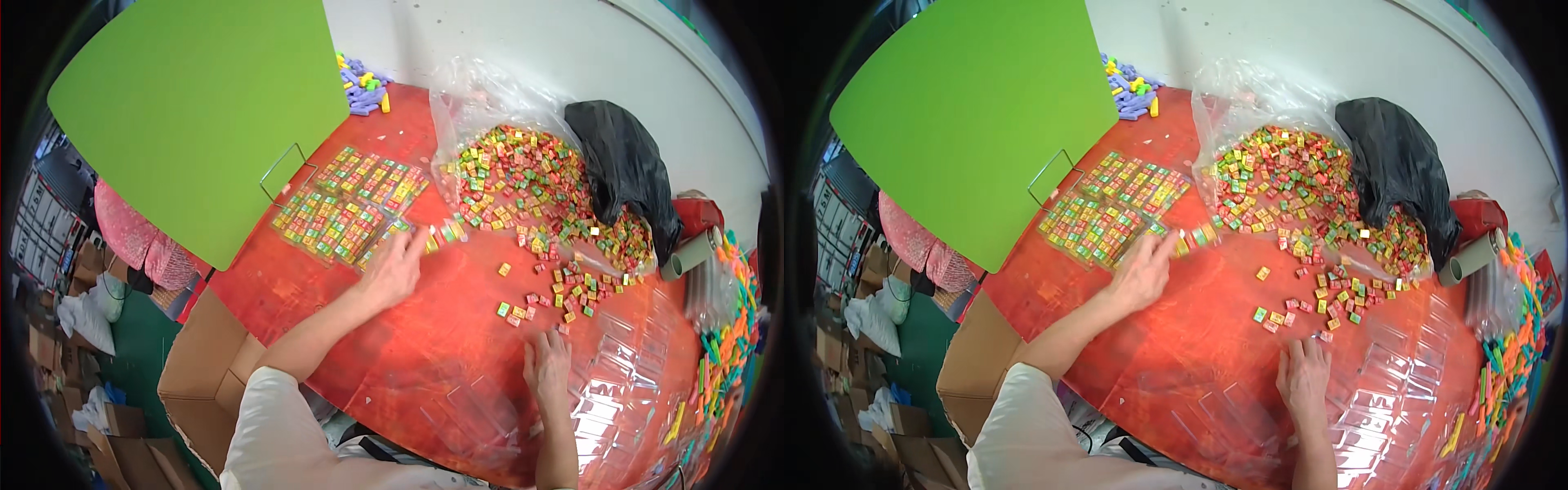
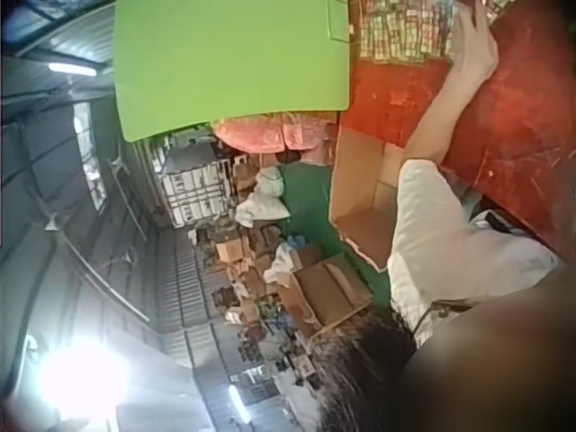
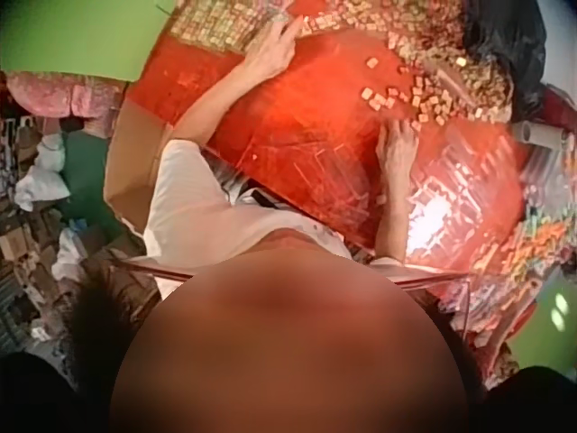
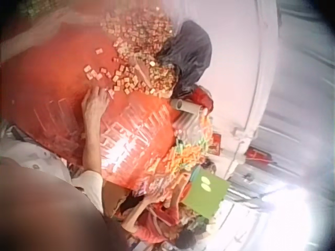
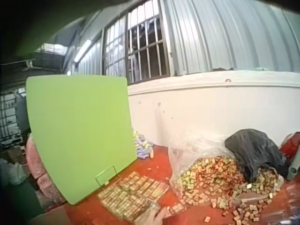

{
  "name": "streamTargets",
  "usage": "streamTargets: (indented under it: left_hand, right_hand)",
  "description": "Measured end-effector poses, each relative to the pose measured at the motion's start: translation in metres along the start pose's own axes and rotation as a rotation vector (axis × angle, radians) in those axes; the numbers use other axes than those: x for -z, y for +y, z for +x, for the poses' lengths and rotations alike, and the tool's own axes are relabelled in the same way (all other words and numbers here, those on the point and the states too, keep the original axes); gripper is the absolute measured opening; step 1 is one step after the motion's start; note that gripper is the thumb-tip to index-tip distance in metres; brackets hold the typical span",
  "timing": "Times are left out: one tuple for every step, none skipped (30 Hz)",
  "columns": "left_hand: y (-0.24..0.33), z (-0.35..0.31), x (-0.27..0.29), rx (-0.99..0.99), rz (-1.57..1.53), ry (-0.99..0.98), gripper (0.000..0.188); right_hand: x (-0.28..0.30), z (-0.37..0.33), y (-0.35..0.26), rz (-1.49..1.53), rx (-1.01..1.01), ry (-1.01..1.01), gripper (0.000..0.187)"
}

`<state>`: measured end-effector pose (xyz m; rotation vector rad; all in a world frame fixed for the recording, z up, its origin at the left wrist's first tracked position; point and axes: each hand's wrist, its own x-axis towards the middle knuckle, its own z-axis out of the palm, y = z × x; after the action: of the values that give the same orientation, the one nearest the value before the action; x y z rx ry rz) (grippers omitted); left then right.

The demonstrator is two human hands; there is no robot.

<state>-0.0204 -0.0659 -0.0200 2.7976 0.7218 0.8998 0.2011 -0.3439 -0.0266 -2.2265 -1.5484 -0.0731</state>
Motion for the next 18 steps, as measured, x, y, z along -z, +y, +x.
streamTargets:
  left_hand:
    - [-0.012,0.013,0.007,0.061,0.02,0.015,0.054]
    - [-0.028,0.024,0.011,0.098,0.078,0.047,0.051]
    - [-0.045,0.034,0.012,0.131,0.132,0.078,0.049]
    - [-0.061,0.043,0.012,0.174,0.16,0.085,0.049]
    - [-0.076,0.056,0.0,0.206,0.157,0.076,0.048]
    - [-0.092,0.063,-0.003,0.255,0.198,0.057,0.047]
    - [-0.101,0.07,0.0,0.304,0.242,0.039,0.046]
    - [-0.108,0.073,0.001,0.375,0.258,-0.048,0.045]
    - [-0.114,0.077,-0.001,0.37,0.257,-0.052,0.045]
    - [-0.125,0.077,-0.003,0.395,0.308,-0.086,0.044]
    - [-0.133,0.077,-0.007,0.419,0.356,-0.124,0.044]
    - [-0.139,0.08,-0.015,0.441,0.384,-0.132,0.042]
    - [-0.148,0.081,-0.02,0.45,0.412,-0.156,0.041]
    - [-0.157,0.082,-0.023,0.457,0.439,-0.182,0.041]
    - [-0.159,0.083,-0.025,0.431,0.515,-0.243,0.041]
    - [-0.166,0.086,-0.023,0.41,0.583,-0.22,0.041]
    - [-0.166,0.088,-0.022,0.38,0.639,-0.208,0.041]
    - [-0.154,0.095,-0.023,0.387,0.691,-0.251,0.043]
  right_hand:
    - [0.001,0.0,0.001,0.001,0.006,0.004,0.012]
    - [0.002,0.0,0.003,0.003,0.012,0.007,0.013]
    - [0.003,-0.002,0.004,0.007,0.021,0.013,0.013]
    - [0.004,-0.003,0.006,-0.016,0.051,0.044,0.014]
    - [0.006,-0.008,0.009,-0.059,0.051,0.064,0.015]
    - [0.008,-0.012,0.01,-0.058,0.053,0.064,0.015]
    - [0.009,-0.014,0.011,-0.056,0.047,0.07,0.015]
    - [0.01,-0.017,0.011,-0.057,0.037,0.072,0.016]
    - [0.01,-0.019,0.012,-0.056,0.031,0.072,0.016]
    - [0.01,-0.018,0.011,-0.053,0.012,0.046,0.015]
    - [0.01,-0.02,0.011,-0.052,-0.011,0.017,0.015]
    - [0.01,-0.021,0.011,-0.058,-0.024,0.012,0.015]
    - [0.009,-0.021,0.011,-0.074,-0.027,0.006,0.014]
    - [0.007,-0.02,0.011,-0.092,-0.032,-0.004,0.013]
    - [0.006,-0.021,0.012,-0.11,-0.034,-0.014,0.014]
    - [0.005,-0.016,0.012,-0.109,-0.017,-0.011,0.014]
    - [0.006,-0.014,0.012,-0.111,-0.013,-0.017,0.015]
    - [0.006,-0.015,0.015,-0.105,-0.031,-0.035,0.015]
